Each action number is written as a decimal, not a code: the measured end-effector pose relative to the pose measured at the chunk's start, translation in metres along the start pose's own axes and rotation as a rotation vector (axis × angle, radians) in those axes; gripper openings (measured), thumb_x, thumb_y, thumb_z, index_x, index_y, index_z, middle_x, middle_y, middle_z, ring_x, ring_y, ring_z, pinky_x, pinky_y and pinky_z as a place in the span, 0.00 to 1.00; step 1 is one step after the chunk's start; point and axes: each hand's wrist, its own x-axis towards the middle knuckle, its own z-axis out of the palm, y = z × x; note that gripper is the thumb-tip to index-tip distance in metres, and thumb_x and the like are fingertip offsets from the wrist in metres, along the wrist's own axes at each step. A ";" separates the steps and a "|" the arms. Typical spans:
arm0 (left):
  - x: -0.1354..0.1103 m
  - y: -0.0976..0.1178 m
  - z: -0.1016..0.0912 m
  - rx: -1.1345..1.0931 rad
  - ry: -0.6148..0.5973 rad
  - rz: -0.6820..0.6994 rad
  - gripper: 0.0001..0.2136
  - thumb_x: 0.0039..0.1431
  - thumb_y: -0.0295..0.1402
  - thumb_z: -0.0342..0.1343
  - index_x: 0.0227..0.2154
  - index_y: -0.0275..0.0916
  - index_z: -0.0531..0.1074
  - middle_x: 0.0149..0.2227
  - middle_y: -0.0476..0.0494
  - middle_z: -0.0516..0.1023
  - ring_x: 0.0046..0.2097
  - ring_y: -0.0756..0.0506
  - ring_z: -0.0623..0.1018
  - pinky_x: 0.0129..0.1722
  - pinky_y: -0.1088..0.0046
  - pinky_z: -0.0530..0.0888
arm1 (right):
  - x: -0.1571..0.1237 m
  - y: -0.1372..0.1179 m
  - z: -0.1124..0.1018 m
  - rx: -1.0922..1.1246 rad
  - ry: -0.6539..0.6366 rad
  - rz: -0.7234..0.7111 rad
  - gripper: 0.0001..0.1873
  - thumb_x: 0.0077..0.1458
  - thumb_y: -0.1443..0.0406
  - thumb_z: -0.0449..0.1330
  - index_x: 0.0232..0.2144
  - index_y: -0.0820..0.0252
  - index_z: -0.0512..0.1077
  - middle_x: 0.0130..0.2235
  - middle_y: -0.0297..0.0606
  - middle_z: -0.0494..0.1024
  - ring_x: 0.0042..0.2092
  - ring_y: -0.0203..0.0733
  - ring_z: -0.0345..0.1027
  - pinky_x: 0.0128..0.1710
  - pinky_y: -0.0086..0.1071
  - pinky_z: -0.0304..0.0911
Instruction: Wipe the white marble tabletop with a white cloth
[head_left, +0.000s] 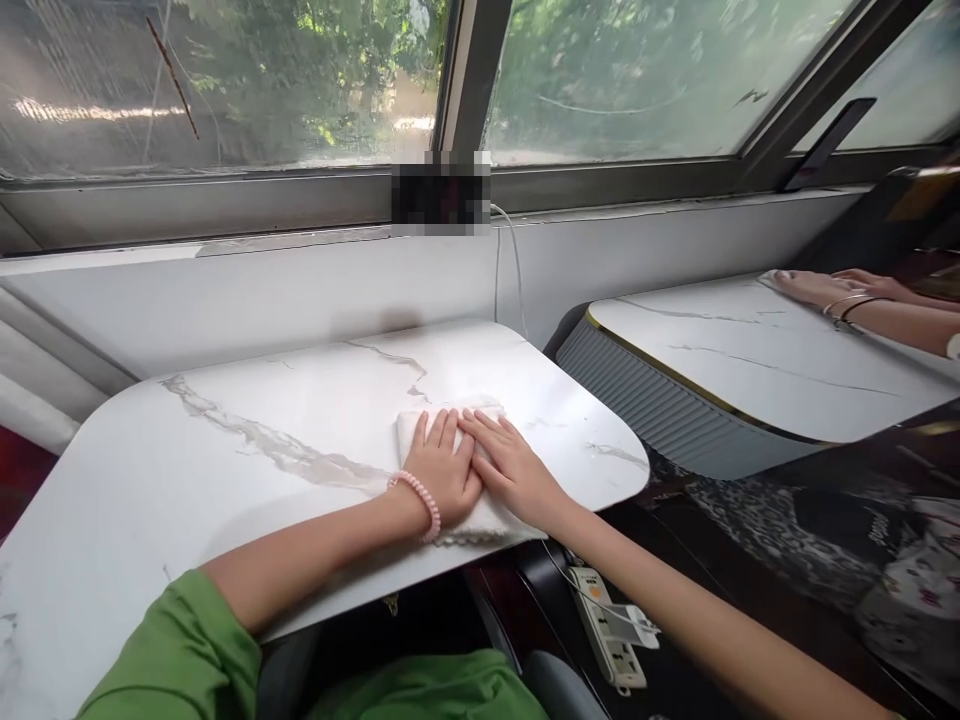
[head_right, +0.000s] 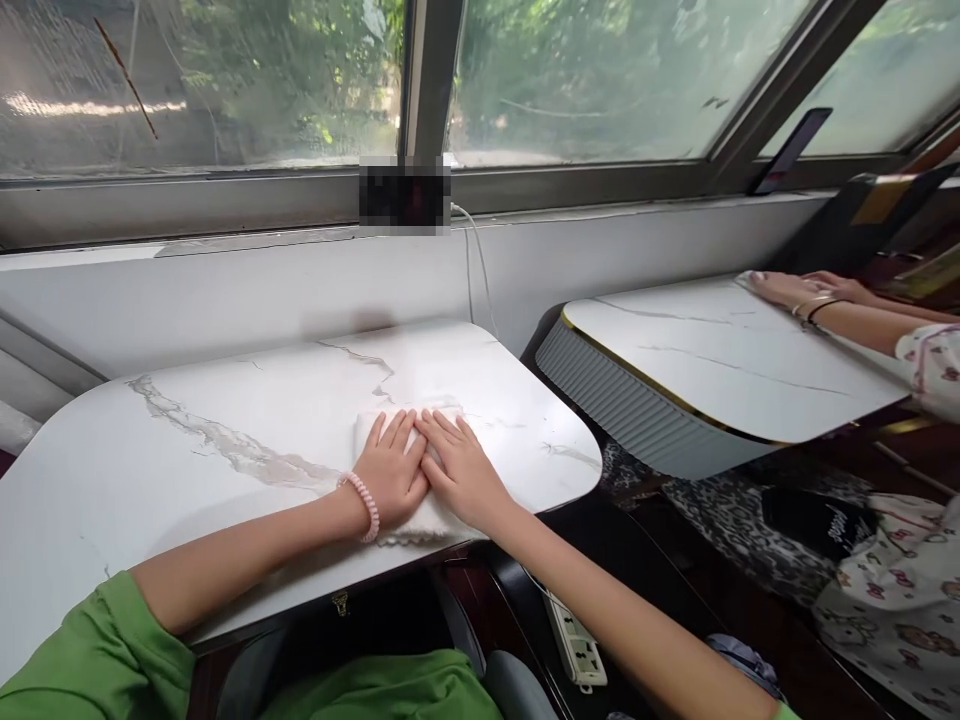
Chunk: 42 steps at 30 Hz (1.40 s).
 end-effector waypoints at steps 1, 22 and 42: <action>-0.007 0.002 -0.002 -0.006 0.004 0.009 0.26 0.65 0.39 0.44 0.61 0.28 0.59 0.65 0.26 0.57 0.67 0.34 0.55 0.65 0.50 0.50 | -0.005 -0.002 -0.004 0.041 -0.035 -0.003 0.27 0.62 0.59 0.46 0.61 0.57 0.61 0.64 0.41 0.62 0.67 0.47 0.49 0.66 0.55 0.41; 0.087 -0.159 -0.007 0.035 0.067 -0.209 0.20 0.63 0.29 0.42 0.56 0.34 0.66 0.59 0.37 0.68 0.61 0.42 0.66 0.64 0.59 0.55 | 0.180 -0.004 0.050 -0.130 -0.052 -0.002 0.31 0.60 0.69 0.41 0.65 0.66 0.52 0.67 0.41 0.56 0.68 0.43 0.45 0.67 0.45 0.37; 0.094 -0.170 -0.006 0.142 0.061 -0.261 0.20 0.64 0.29 0.41 0.56 0.32 0.65 0.61 0.36 0.65 0.61 0.41 0.65 0.62 0.61 0.59 | 0.193 -0.006 0.049 -0.180 -0.046 0.004 0.30 0.62 0.68 0.41 0.65 0.66 0.53 0.67 0.43 0.55 0.68 0.45 0.44 0.66 0.44 0.37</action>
